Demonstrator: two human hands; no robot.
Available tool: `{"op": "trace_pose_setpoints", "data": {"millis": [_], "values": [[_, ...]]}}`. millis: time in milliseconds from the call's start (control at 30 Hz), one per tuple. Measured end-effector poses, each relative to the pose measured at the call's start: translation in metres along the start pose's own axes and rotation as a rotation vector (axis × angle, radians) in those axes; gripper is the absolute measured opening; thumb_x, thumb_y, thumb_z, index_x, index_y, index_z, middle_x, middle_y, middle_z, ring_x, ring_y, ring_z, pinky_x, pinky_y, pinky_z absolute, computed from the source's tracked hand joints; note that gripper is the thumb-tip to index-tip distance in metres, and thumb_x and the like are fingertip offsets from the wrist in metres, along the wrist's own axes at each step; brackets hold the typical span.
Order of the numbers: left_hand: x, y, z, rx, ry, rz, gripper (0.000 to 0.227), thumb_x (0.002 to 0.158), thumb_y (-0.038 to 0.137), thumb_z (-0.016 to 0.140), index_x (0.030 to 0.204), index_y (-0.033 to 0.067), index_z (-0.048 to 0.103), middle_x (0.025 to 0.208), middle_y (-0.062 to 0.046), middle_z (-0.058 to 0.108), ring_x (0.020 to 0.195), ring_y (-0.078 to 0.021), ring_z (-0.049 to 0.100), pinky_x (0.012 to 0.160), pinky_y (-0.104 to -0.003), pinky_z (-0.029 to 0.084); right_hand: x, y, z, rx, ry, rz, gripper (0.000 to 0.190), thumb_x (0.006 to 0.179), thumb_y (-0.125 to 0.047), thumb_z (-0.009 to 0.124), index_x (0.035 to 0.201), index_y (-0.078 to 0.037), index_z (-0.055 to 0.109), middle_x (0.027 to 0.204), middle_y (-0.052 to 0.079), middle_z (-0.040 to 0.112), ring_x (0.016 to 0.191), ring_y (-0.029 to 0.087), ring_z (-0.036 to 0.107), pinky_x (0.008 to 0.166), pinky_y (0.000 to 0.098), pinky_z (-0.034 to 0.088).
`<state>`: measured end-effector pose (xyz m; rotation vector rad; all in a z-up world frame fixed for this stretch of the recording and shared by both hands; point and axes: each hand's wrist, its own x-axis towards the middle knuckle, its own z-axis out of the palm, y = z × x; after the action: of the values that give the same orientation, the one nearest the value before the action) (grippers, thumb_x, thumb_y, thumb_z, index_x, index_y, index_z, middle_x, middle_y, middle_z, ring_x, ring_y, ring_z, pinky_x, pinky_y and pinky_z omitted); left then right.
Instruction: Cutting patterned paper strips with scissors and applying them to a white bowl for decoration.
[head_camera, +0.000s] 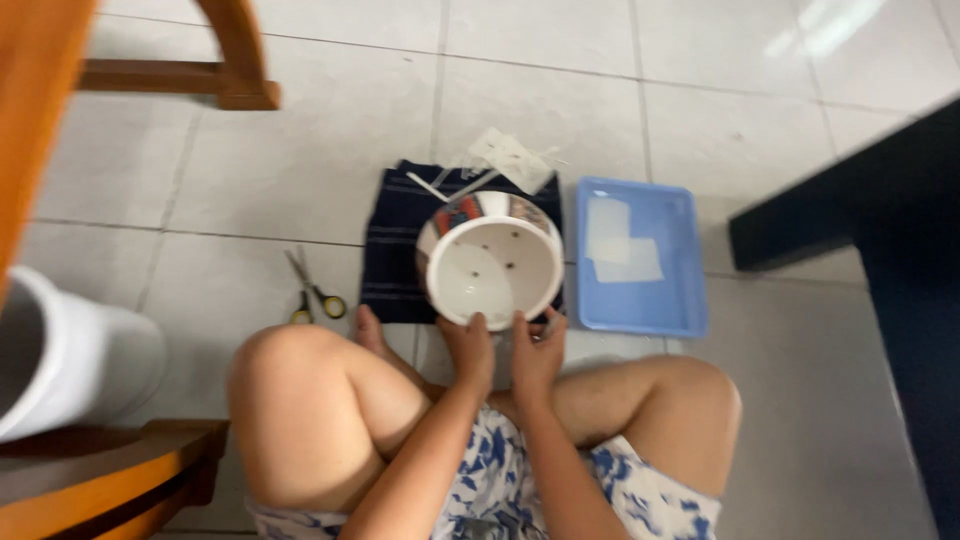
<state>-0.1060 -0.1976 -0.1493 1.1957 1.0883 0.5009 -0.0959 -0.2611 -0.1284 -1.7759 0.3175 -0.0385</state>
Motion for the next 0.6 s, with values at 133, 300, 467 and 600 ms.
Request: {"op": "trace_pose_setpoints", "data": {"millis": [133, 300, 467, 600], "values": [[0.023, -0.033, 0.020, 0.095, 0.068, -0.015, 0.070, 0.085, 0.014, 0.055, 0.134, -0.0183, 0.016, 0.139, -0.040, 0.018, 0.135, -0.0458, 0.015, 0.115, -0.046, 0.010, 0.023, 0.034, 0.001, -0.006, -0.048, -0.133, 0.048, 0.079, -0.022, 0.075, 0.119, -0.007, 0.053, 0.074, 0.012, 0.058, 0.063, 0.018, 0.057, 0.055, 0.0268, 0.046], [0.030, 0.006, 0.039, -0.004, 0.176, -0.093, 0.043, 0.066, 0.019, 0.058, 0.100, -0.0004, 0.040, 0.107, -0.016, 0.045, 0.095, -0.0325, 0.052, 0.085, -0.041, 0.042, -0.029, -0.087, -0.005, 0.088, -0.054, 0.129, 0.040, 0.084, -0.036, 0.059, 0.116, -0.012, 0.054, 0.082, 0.003, 0.060, 0.041, 0.008, 0.037, 0.034, 0.0241, 0.030], [0.005, 0.117, 0.021, -0.030, 0.097, -0.566, 0.045, 0.075, 0.022, 0.054, 0.113, 0.0086, 0.035, 0.119, -0.010, 0.039, 0.096, -0.0331, 0.055, 0.079, -0.045, 0.048, -0.024, -0.072, -0.007, 0.123, -0.041, 0.152, 0.024, 0.090, -0.033, 0.055, 0.101, -0.012, 0.052, 0.085, 0.005, 0.058, 0.050, 0.009, 0.037, 0.042, 0.0232, 0.030], [0.018, 0.073, 0.032, -0.118, 0.120, -0.506, 0.070, 0.067, 0.039, 0.071, 0.116, 0.0011, 0.039, 0.120, -0.017, 0.047, 0.067, -0.0289, 0.067, 0.049, -0.032, 0.057, -0.008, -0.045, -0.007, 0.216, 0.023, 0.159, 0.023, 0.090, -0.033, 0.056, 0.093, -0.013, 0.048, 0.081, 0.007, 0.052, 0.055, 0.010, 0.039, 0.044, 0.0229, 0.031]]}}
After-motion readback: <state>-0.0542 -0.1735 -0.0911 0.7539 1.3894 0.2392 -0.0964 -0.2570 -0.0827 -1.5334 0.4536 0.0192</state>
